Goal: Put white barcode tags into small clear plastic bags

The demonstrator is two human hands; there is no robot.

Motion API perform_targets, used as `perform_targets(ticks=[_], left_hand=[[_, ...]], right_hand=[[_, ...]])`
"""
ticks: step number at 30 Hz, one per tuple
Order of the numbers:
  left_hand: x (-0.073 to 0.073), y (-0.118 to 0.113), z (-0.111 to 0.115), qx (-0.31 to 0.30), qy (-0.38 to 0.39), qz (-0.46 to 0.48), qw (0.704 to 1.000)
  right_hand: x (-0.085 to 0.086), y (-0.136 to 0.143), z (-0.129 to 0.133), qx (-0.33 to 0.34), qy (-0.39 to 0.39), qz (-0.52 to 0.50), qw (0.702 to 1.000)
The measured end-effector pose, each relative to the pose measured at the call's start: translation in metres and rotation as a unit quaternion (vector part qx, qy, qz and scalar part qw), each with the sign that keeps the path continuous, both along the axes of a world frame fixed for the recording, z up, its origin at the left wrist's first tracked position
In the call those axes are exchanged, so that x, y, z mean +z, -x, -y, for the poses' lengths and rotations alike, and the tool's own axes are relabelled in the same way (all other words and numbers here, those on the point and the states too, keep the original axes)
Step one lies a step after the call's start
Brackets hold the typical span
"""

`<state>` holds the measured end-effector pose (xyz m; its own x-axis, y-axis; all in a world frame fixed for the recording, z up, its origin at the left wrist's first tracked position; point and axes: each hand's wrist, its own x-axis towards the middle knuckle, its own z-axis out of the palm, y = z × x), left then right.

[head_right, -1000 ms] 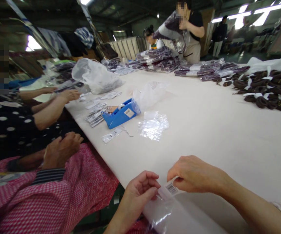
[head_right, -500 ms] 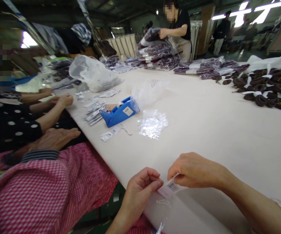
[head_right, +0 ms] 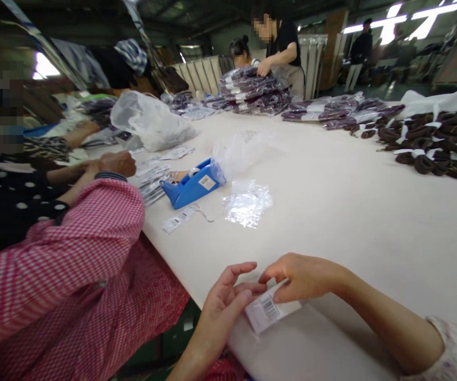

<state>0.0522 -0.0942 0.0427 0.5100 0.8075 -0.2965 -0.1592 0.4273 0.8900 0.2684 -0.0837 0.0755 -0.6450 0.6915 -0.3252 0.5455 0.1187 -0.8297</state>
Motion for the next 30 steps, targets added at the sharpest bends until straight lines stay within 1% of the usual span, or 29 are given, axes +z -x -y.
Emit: perform_targets(ticks=[3,8,10,12,13,15,17,18,20,22,23,24,26,28,30], left_hand=[[0.002,0.001,0.000,0.030,-0.009,0.012,0.999],[-0.003,-0.001,0.001,0.043,-0.046,0.029,0.998],[-0.005,0.004,-0.001,0.060,-0.090,0.023,0.994],[-0.003,0.014,-0.005,0.070,-0.162,-0.024,0.984],[0.000,0.019,-0.007,0.058,-0.194,-0.061,0.977],[0.009,0.030,-0.013,-0.004,-0.217,-0.145,0.965],[0.020,0.036,-0.018,-0.093,-0.194,-0.205,0.955],[0.024,0.037,-0.019,-0.140,-0.170,-0.209,0.953],[0.029,0.034,-0.021,-0.219,-0.125,-0.186,0.950],[0.028,0.029,-0.022,-0.262,-0.092,-0.169,0.946],[0.027,0.026,-0.022,-0.264,-0.085,-0.173,0.945],[0.025,0.024,-0.022,-0.253,-0.085,-0.182,0.946],[0.020,0.022,-0.022,-0.203,-0.097,-0.199,0.954],[0.016,0.022,-0.022,-0.148,-0.104,-0.205,0.962],[0.014,0.024,-0.021,-0.115,-0.098,-0.205,0.967]], right_hand=[[-0.003,0.002,-0.003,-0.010,0.055,-0.037,0.998],[-0.010,0.002,-0.003,-0.004,0.072,-0.034,0.997],[-0.013,0.001,-0.003,-0.012,0.077,-0.041,0.996],[-0.014,0.001,-0.003,-0.024,0.085,-0.059,0.994],[-0.014,0.000,-0.003,-0.028,0.094,-0.069,0.993],[-0.010,0.000,-0.003,-0.031,0.111,-0.083,0.990],[-0.003,0.001,-0.002,-0.029,0.105,-0.082,0.991],[0.002,0.002,-0.001,-0.025,0.086,-0.075,0.993],[0.013,0.006,0.001,-0.012,0.026,-0.051,0.998],[0.024,0.011,0.002,-0.008,-0.042,-0.022,0.999],[0.029,0.013,0.003,-0.024,-0.075,-0.008,0.997],[0.032,0.014,0.002,-0.050,-0.106,0.006,0.993],[0.037,0.015,0.000,-0.122,-0.142,0.025,0.982],[0.037,0.013,-0.004,-0.179,-0.136,0.028,0.974],[0.035,0.011,-0.007,-0.199,-0.112,0.015,0.973]])
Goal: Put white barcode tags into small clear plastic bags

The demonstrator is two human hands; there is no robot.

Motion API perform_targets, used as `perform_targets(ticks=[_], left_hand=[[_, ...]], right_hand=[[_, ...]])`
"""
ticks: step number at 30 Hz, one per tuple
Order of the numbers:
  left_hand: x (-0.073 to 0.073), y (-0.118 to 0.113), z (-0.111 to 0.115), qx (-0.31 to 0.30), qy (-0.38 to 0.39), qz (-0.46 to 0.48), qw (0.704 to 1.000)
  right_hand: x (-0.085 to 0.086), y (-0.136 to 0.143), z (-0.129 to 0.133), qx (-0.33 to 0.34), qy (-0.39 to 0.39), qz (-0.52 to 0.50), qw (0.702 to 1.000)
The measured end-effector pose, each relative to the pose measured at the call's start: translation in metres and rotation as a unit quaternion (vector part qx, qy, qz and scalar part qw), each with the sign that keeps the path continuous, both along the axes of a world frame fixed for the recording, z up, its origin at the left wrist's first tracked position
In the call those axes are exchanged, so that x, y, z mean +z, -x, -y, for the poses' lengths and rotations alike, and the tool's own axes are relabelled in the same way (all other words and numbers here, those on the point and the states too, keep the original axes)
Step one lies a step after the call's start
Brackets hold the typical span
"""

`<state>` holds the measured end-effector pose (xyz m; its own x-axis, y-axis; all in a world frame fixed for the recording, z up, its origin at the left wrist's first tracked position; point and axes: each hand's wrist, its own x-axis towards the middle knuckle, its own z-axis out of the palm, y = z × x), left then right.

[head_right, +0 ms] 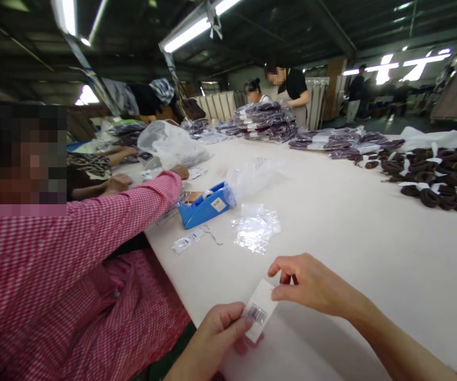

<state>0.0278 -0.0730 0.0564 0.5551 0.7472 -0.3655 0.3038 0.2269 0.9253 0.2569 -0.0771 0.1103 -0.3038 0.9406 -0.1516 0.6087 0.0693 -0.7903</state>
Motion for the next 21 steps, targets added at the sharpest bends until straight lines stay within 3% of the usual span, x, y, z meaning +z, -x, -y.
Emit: perform_targets(ticks=[12,21], left_hand=[[-0.004,-0.004,0.003,0.050,0.008,0.069,0.996],[-0.015,-0.003,-0.003,0.090,-0.004,0.087,0.992]], right_hand=[[-0.002,0.015,0.005,0.039,-0.081,0.023,0.996],[-0.025,0.040,0.015,0.070,-0.191,0.168,0.965]])
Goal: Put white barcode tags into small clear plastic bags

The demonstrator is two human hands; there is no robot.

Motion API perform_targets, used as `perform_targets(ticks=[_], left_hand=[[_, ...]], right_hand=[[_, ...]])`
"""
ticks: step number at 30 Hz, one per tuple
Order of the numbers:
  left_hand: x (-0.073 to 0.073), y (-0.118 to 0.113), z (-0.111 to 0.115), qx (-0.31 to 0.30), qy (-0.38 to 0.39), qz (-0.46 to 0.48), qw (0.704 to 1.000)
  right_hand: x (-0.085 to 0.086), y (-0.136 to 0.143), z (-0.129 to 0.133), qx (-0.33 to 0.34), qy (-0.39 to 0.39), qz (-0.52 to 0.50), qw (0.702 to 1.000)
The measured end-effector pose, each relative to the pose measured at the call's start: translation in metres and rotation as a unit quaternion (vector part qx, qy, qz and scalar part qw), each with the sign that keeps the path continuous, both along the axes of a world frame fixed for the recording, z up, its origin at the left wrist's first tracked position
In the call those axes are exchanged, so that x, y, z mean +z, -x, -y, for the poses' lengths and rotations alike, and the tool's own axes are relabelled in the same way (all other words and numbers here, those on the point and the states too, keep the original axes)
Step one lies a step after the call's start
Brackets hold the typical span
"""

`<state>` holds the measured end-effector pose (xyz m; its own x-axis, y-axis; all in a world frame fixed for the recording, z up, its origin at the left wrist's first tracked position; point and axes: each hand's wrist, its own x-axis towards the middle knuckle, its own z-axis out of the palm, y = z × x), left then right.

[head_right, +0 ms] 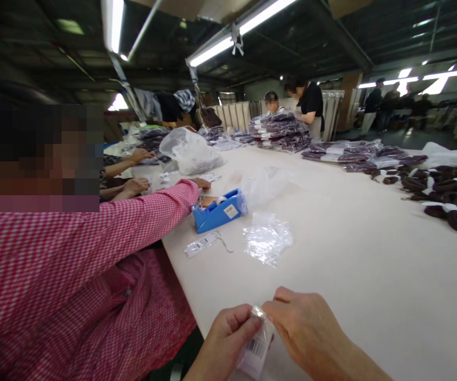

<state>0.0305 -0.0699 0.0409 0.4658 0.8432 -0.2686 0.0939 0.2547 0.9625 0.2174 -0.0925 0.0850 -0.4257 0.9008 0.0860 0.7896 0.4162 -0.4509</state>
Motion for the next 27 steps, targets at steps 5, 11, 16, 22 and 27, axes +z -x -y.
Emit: perform_targets(ticks=[5,11,16,22,27], left_hand=[[0.012,0.022,-0.006,-0.006,-0.068,-0.080,0.994],[0.044,0.071,-0.028,-0.033,-0.169,-0.171,0.970],[0.049,0.107,-0.077,-0.021,-0.193,-0.171,0.966],[0.026,0.127,-0.142,0.037,-0.233,-0.244,0.941],[0.020,0.120,-0.139,0.130,-0.330,-0.319,0.879]], right_hand=[[-0.003,0.015,-0.008,0.004,-0.044,-0.070,0.997],[0.001,0.057,-0.061,0.079,0.133,-0.196,0.968],[-0.014,0.100,-0.123,0.039,0.330,-0.295,0.896],[-0.033,0.129,-0.183,0.001,0.289,-0.194,0.938],[-0.049,0.150,-0.202,-0.024,0.230,-0.079,0.970]])
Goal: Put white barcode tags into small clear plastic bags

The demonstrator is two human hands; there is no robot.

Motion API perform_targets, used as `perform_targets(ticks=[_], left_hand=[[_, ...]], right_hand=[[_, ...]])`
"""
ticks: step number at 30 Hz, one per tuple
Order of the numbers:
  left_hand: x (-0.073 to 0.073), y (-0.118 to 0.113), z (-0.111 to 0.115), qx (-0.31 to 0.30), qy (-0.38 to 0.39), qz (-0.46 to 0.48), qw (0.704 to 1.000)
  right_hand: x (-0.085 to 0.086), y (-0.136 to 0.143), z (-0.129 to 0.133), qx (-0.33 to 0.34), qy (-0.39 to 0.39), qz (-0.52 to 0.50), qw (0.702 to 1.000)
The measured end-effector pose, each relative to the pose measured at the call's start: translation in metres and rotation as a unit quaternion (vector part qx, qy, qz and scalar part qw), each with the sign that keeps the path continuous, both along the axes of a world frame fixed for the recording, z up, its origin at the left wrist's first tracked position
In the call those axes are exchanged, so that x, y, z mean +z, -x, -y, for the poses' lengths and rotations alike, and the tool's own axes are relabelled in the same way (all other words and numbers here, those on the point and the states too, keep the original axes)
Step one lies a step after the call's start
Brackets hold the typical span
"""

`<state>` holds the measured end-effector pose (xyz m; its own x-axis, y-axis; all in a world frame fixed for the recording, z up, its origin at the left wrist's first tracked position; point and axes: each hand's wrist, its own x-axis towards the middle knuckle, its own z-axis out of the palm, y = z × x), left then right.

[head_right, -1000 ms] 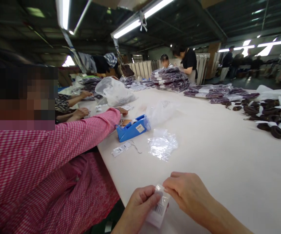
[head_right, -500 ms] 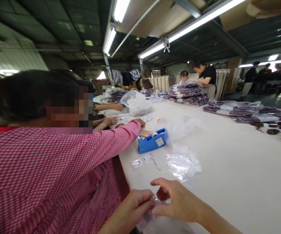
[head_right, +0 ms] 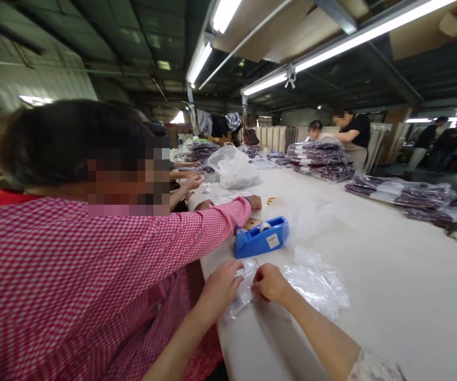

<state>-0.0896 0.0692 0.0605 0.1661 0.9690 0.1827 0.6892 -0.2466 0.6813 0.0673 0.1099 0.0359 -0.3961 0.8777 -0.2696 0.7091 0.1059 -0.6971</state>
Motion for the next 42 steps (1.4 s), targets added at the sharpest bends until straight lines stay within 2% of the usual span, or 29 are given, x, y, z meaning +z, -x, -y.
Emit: perform_targets(ticks=[3,5,9,12,15,17,19,23,30,36,40,42], left_hand=[[-0.012,-0.012,0.019,-0.008,-0.025,-0.040,0.999],[-0.026,-0.018,0.027,-0.033,-0.032,-0.094,0.994],[-0.048,-0.024,0.030,-0.059,-0.076,-0.178,0.979],[-0.054,-0.024,0.027,-0.068,-0.098,-0.191,0.974],[-0.056,-0.022,0.026,-0.065,-0.112,-0.192,0.973],[-0.055,-0.020,0.026,-0.066,-0.121,-0.194,0.971],[-0.055,-0.019,0.026,-0.071,-0.128,-0.200,0.969],[-0.052,-0.018,0.028,-0.061,-0.133,-0.218,0.965],[-0.051,-0.016,0.029,-0.047,-0.173,-0.253,0.951],[-0.048,-0.013,0.027,-0.055,-0.213,-0.270,0.937],[-0.048,-0.007,0.026,-0.057,-0.233,-0.286,0.928],[-0.052,-0.002,0.022,-0.055,-0.253,-0.291,0.921]], right_hand=[[0.001,0.000,-0.001,-0.012,-0.087,0.039,0.995],[0.008,-0.013,0.001,-0.030,-0.161,0.058,0.985],[0.020,-0.077,0.015,-0.077,-0.263,0.105,0.956],[0.011,-0.133,0.031,-0.092,-0.287,0.143,0.943],[-0.010,-0.165,0.047,-0.063,-0.302,0.157,0.938],[-0.023,-0.170,0.053,-0.066,-0.316,0.159,0.933],[-0.032,-0.168,0.055,-0.095,-0.332,0.162,0.925],[-0.037,-0.167,0.053,-0.150,-0.342,0.160,0.914],[-0.035,-0.179,0.051,-0.113,-0.318,0.140,0.931],[-0.031,-0.184,0.052,-0.141,-0.294,0.103,0.940],[-0.021,-0.192,0.054,-0.125,-0.269,0.047,0.954],[-0.013,-0.198,0.055,-0.144,-0.270,0.019,0.952]])
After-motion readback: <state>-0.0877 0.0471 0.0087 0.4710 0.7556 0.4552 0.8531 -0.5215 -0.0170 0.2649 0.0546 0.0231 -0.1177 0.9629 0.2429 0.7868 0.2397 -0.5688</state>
